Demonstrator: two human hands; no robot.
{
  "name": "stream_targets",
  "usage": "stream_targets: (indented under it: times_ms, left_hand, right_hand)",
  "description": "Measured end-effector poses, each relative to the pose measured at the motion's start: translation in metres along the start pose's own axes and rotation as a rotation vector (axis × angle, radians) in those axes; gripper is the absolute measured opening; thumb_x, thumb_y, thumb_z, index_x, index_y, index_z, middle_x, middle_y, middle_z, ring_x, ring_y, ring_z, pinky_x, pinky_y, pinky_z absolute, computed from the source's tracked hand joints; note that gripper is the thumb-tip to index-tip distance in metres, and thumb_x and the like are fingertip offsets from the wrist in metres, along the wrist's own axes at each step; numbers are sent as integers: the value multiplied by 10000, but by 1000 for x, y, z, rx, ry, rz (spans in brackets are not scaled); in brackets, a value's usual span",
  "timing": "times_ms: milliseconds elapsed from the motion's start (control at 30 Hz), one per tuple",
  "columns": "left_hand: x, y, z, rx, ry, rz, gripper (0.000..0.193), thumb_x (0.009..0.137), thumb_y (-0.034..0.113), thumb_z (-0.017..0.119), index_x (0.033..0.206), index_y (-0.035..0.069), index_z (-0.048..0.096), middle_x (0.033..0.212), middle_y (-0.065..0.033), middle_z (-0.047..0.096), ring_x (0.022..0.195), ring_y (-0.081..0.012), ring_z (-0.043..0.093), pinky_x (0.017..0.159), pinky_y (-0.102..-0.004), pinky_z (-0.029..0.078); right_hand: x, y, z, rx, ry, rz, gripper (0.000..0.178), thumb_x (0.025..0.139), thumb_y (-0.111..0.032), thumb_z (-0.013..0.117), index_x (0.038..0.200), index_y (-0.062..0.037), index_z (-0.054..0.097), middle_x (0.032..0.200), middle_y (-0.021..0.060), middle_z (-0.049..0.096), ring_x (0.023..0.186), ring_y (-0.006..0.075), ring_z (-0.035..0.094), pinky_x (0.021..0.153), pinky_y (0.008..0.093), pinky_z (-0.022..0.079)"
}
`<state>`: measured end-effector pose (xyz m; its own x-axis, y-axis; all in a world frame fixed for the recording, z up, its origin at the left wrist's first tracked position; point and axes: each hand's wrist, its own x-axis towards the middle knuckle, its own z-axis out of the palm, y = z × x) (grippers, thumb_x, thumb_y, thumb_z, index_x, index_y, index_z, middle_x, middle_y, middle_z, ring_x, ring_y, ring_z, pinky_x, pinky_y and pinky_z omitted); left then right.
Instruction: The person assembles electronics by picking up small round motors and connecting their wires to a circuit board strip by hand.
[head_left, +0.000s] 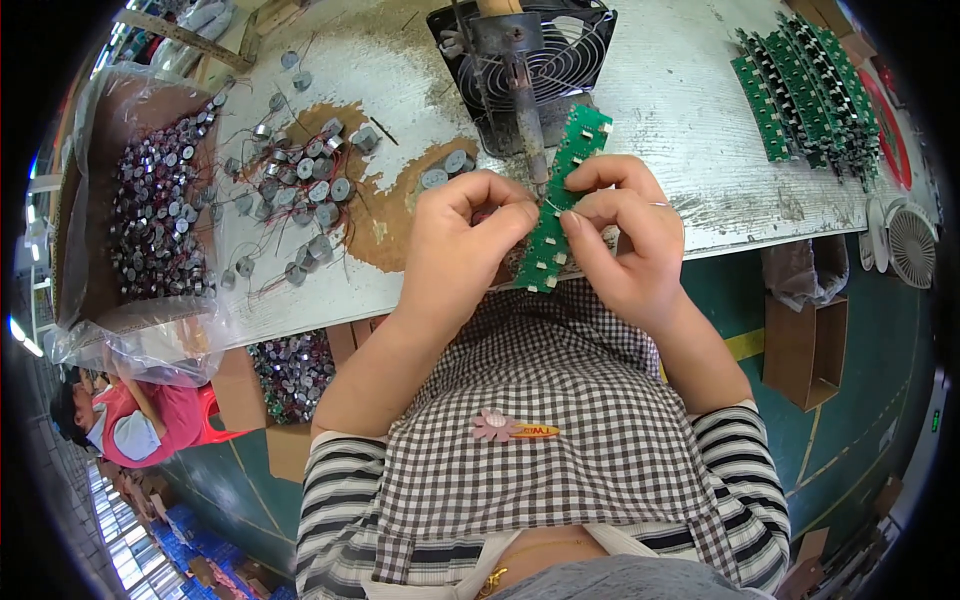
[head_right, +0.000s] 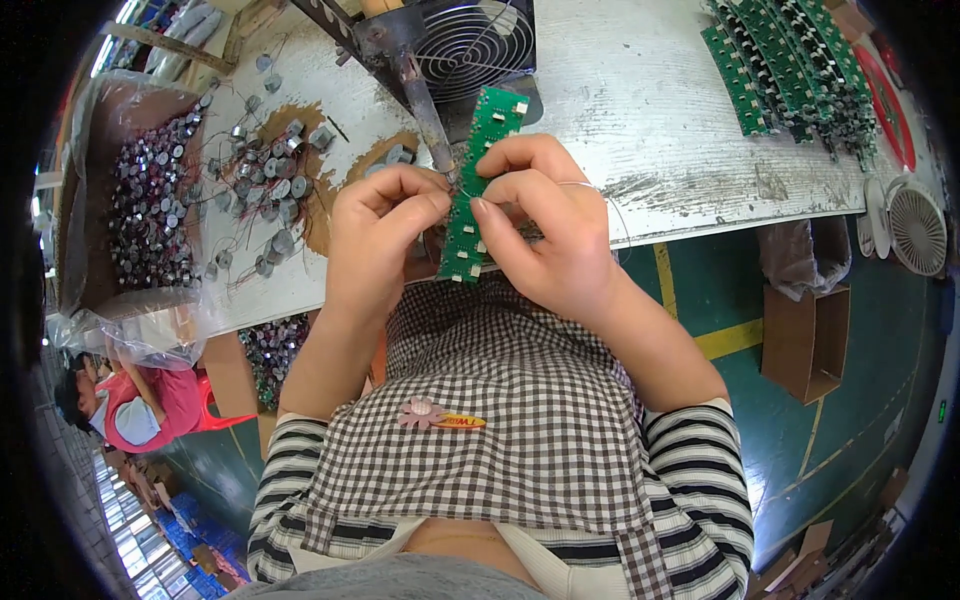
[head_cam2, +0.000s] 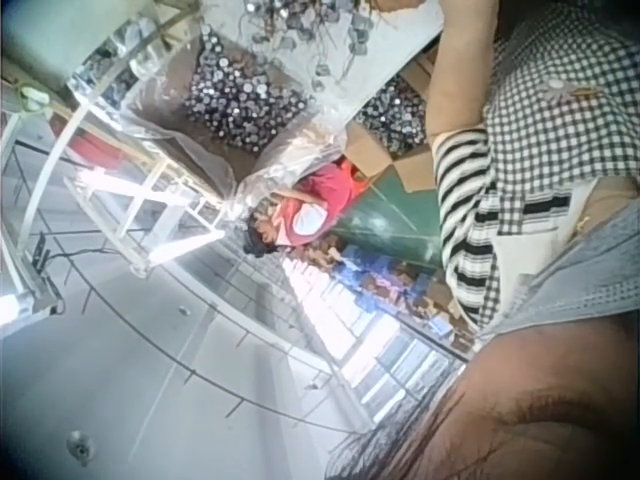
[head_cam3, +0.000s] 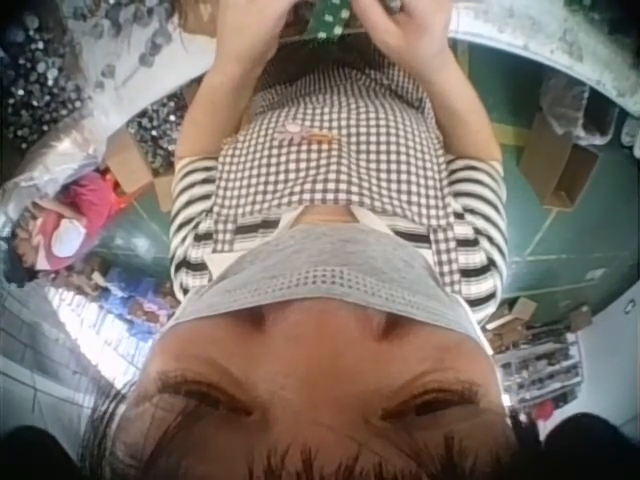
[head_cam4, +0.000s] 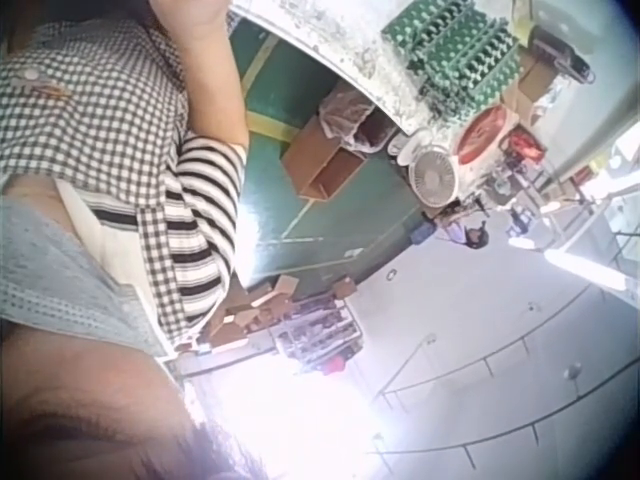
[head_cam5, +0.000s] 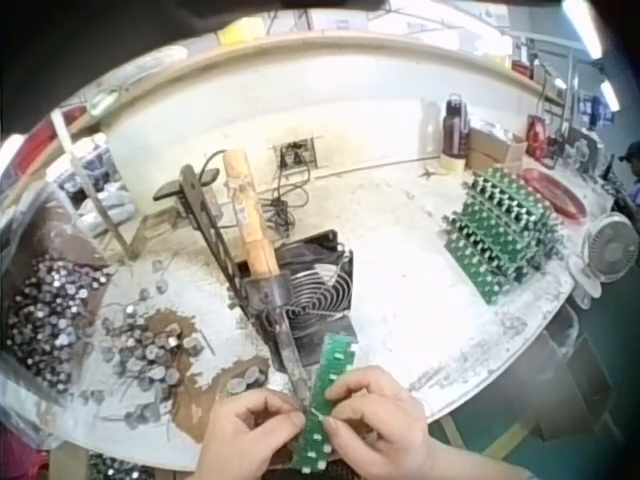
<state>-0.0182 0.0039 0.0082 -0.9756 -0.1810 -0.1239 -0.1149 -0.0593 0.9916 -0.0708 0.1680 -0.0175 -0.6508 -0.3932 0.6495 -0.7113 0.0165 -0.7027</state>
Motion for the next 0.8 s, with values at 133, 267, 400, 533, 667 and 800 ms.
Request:
stream_targets:
  times_ms: [133, 267, 400, 533, 667, 800]
  left_hand:
    - [-1, 1, 1, -10, 9, 15, 76, 792, 59, 643, 792, -16, 632, 704, 9, 599, 608, -30, 506, 522, -190, 400]
    - [-5, -5, 0, -10, 8, -45, 71, 787, 55, 651, 784, -13, 628, 698, 23, 585, 606, -22, 489, 519, -189, 387]
    - [-6, -6, -3, 33, -10, -54, 71, 786, 57, 654, 786, -10, 629, 694, 31, 579, 597, -17, 471, 516, -184, 375]
    - [-4, -7, -3, 67, -33, 26, 69, 785, 58, 653, 781, -5, 627, 682, 35, 573, 586, -12, 459, 511, -183, 368]
    - [-3, -3, -2, 50, -31, -25, 76, 781, 59, 655, 766, -5, 617, 664, 35, 570, 576, -10, 470, 503, -186, 373]
    - [2, 0, -2, 0, -35, -42, 77, 778, 56, 654, 758, -5, 612, 660, 30, 575, 573, -13, 481, 505, -188, 383]
  right_hand:
    - [4, -1, 0, -1, 4, -22, 103, 748, 70, 657, 788, 26, 573, 957, 162, 595, 672, 155, 618, 535, 238, 512]
    - [-9, 1, 2, 32, -16, 39, 104, 753, 66, 651, 789, 26, 562, 992, 172, 588, 683, 150, 622, 532, 236, 513]
    - [-12, 0, 2, 109, 4, 47, 100, 755, 71, 643, 785, 31, 556, 1003, 178, 585, 668, 138, 620, 535, 234, 515]
    - [-13, 1, 4, 102, 27, 33, 95, 756, 73, 640, 786, 32, 559, 981, 177, 594, 627, 129, 609, 522, 227, 497]
    - [-13, 1, 4, 74, 22, 42, 93, 761, 71, 643, 789, 29, 565, 958, 166, 601, 602, 121, 592, 507, 224, 471]
    - [-4, 1, 3, 13, 21, 9, 98, 765, 61, 657, 795, 20, 573, 947, 153, 604, 594, 116, 577, 507, 224, 458]
